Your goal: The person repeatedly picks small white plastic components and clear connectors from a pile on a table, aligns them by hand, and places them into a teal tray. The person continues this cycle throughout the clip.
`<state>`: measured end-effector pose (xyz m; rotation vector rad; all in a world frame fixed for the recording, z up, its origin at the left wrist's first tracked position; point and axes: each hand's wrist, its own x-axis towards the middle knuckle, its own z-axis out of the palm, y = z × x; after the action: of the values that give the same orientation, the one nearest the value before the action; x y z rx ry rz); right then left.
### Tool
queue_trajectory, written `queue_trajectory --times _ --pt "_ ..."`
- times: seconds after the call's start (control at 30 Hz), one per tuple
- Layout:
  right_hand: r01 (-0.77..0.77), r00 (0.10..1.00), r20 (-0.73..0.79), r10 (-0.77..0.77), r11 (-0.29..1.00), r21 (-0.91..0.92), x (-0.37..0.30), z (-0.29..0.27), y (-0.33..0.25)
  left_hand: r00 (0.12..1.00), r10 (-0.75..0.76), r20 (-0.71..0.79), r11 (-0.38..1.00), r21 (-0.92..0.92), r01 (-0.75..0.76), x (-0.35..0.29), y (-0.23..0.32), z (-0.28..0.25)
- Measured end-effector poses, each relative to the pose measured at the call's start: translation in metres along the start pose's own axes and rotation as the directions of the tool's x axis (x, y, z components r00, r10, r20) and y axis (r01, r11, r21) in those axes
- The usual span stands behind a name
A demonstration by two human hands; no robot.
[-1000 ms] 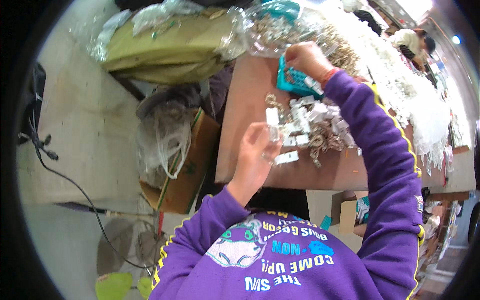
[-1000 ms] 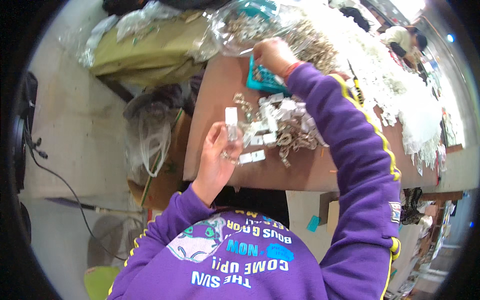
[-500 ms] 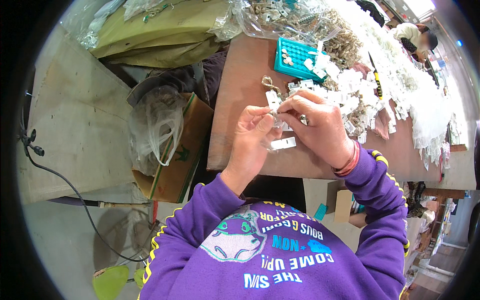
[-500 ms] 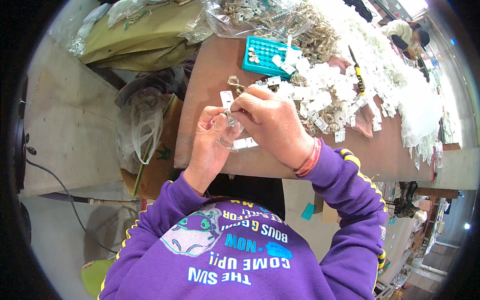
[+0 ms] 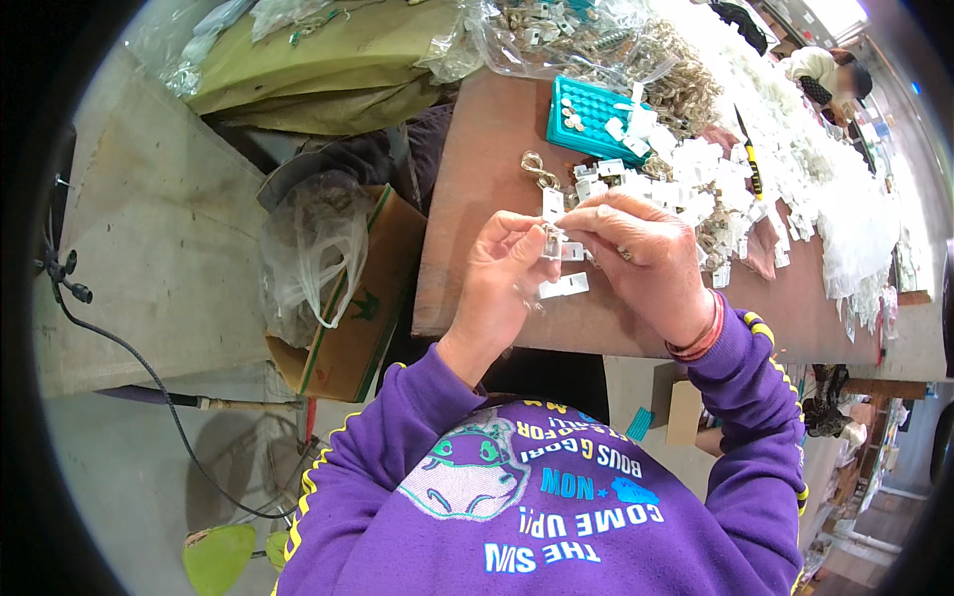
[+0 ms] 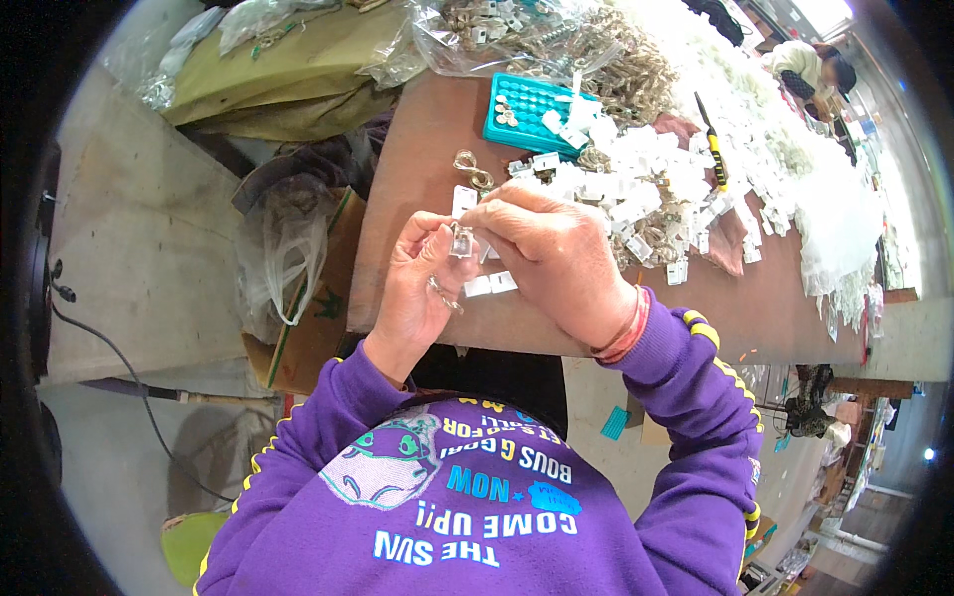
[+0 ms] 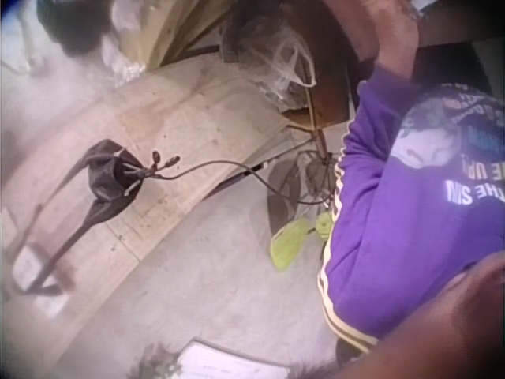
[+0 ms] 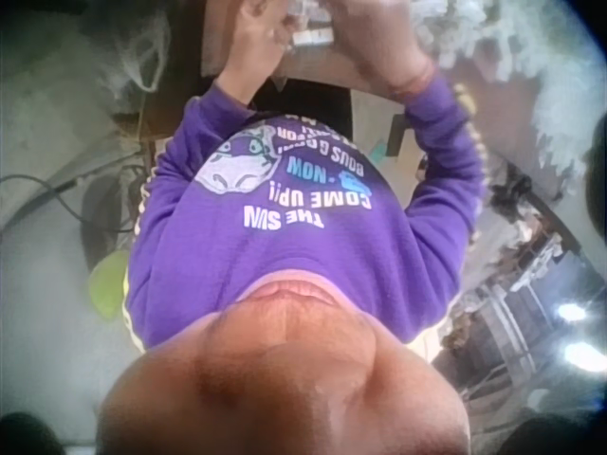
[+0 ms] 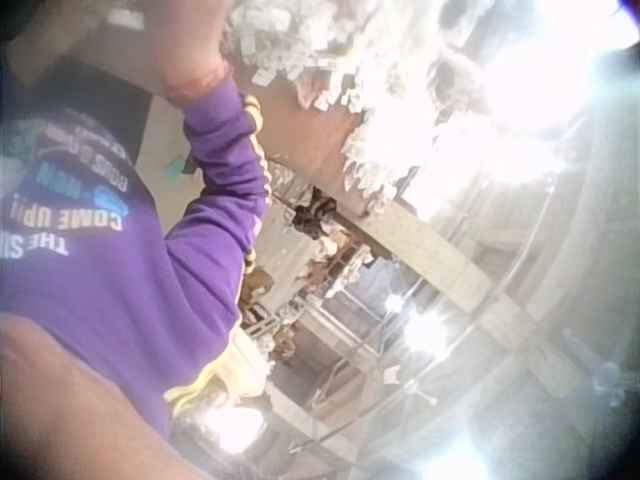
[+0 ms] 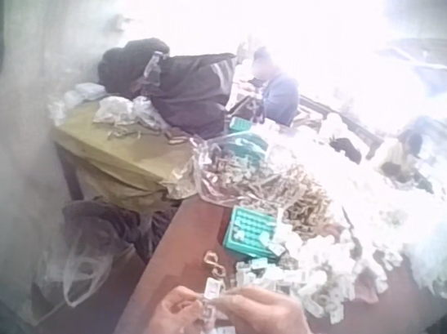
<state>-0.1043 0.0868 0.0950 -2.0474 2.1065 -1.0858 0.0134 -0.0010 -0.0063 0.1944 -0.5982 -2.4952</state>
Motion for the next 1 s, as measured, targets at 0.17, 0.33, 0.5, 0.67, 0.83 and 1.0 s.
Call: queue_trajectory --times 0.17,0.33,0.5,0.67,0.83,1.0 --pt "-0.094 0.996 0.021 0.092 0.992 0.079 0.002 0.004 0.001 1.0 0.002 0.001 1.0 -0.019 -0.002 -0.001 0.0 0.001" --pt "-0.024 0.999 0.037 0.023 0.999 0.023 0.002 0.008 0.004 0.999 -0.034 -0.026 0.999 -0.032 0.033 0.001 0.0 -0.001" --pt "0.192 0.976 -0.079 -0.201 0.976 -0.105 0.01 0.01 0.01 0.999 -0.017 -0.029 0.997 -0.071 0.015 0.001 -0.001 -0.003" --pt "-0.105 0.994 -0.034 0.102 0.987 -0.122 0.068 -0.008 0.076 1.0 -0.024 -0.017 0.997 -0.079 0.022 0.0 0.0 -0.003" --pt "-0.028 0.996 0.07 0.058 0.927 -0.374 0.099 0.013 0.135 0.999 -0.047 0.005 0.994 -0.096 0.047 -0.001 0.004 -0.004" --pt "-0.06 0.995 0.059 0.082 0.949 -0.311 0.099 0.021 0.151 0.997 -0.052 -0.062 0.995 -0.089 0.047 -0.002 0.003 -0.003"
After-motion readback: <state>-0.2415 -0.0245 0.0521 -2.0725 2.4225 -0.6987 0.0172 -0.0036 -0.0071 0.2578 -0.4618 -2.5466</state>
